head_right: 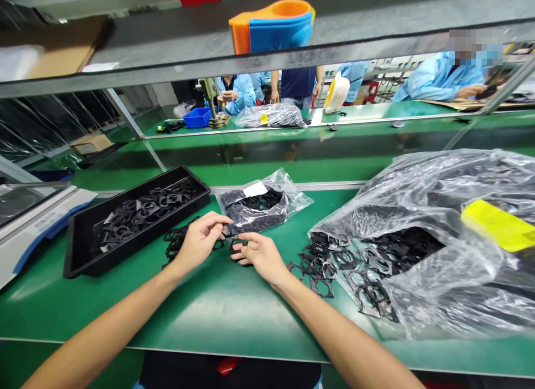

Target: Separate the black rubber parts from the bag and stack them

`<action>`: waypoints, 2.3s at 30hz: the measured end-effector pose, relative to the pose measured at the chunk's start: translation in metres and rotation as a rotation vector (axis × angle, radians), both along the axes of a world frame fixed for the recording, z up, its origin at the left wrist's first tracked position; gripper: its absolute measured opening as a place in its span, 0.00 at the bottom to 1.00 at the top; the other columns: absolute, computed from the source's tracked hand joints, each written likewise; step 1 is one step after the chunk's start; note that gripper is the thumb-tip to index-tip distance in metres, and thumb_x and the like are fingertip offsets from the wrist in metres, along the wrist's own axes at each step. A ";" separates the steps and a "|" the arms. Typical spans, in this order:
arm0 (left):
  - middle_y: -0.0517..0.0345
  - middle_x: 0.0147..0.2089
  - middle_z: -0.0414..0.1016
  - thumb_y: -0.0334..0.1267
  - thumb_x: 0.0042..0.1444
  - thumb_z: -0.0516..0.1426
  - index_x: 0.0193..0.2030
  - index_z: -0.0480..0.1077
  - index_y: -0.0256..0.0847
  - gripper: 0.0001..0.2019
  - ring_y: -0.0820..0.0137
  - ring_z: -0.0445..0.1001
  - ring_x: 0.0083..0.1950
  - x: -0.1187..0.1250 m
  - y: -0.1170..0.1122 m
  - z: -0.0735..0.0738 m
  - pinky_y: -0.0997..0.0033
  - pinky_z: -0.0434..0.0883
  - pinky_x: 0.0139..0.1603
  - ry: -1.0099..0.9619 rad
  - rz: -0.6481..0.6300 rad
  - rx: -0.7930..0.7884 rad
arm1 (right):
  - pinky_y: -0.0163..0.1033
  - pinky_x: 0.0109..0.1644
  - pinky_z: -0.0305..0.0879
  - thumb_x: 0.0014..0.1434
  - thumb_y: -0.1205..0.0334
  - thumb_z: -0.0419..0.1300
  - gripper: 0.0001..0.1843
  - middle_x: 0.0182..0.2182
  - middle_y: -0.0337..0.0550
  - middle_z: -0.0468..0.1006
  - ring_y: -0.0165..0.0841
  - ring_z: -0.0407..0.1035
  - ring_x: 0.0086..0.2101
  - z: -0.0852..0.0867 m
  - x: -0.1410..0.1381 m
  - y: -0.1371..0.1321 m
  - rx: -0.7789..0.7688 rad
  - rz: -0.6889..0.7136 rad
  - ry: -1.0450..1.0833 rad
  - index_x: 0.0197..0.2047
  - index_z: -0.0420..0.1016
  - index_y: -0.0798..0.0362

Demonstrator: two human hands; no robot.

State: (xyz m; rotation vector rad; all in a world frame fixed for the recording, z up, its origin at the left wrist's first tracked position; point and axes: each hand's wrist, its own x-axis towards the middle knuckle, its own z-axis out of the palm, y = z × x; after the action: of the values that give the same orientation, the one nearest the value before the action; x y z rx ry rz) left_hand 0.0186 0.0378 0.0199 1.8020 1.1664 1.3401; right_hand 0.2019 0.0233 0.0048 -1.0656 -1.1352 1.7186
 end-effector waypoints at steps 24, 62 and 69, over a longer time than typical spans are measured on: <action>0.56 0.36 0.80 0.39 0.59 0.62 0.40 0.78 0.43 0.05 0.70 0.77 0.35 -0.003 -0.020 -0.024 0.72 0.76 0.37 -0.003 0.044 0.057 | 0.41 0.41 0.77 0.46 0.52 0.74 0.18 0.32 0.45 0.85 0.36 0.81 0.32 0.004 -0.004 0.001 0.074 -0.153 -0.048 0.39 0.85 0.54; 0.59 0.32 0.79 0.41 0.57 0.64 0.36 0.76 0.41 0.06 0.73 0.76 0.31 -0.001 -0.018 -0.028 0.73 0.73 0.35 -0.065 0.138 -0.018 | 0.41 0.44 0.76 0.47 0.64 0.69 0.15 0.35 0.44 0.82 0.38 0.82 0.36 0.008 -0.007 -0.004 0.102 -0.082 -0.022 0.41 0.82 0.54; 0.60 0.31 0.78 0.39 0.56 0.63 0.35 0.75 0.41 0.05 0.74 0.75 0.31 0.000 -0.018 -0.028 0.74 0.72 0.35 -0.056 0.143 0.005 | 0.41 0.46 0.75 0.46 0.68 0.67 0.14 0.34 0.42 0.82 0.36 0.81 0.35 0.010 -0.007 -0.003 0.091 -0.086 -0.005 0.39 0.82 0.54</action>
State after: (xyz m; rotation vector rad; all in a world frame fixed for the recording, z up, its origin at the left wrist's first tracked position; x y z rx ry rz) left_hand 0.0188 0.0197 -0.0086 1.7000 1.2829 1.4653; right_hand 0.1948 0.0199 0.0145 -1.0480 -1.1429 1.5833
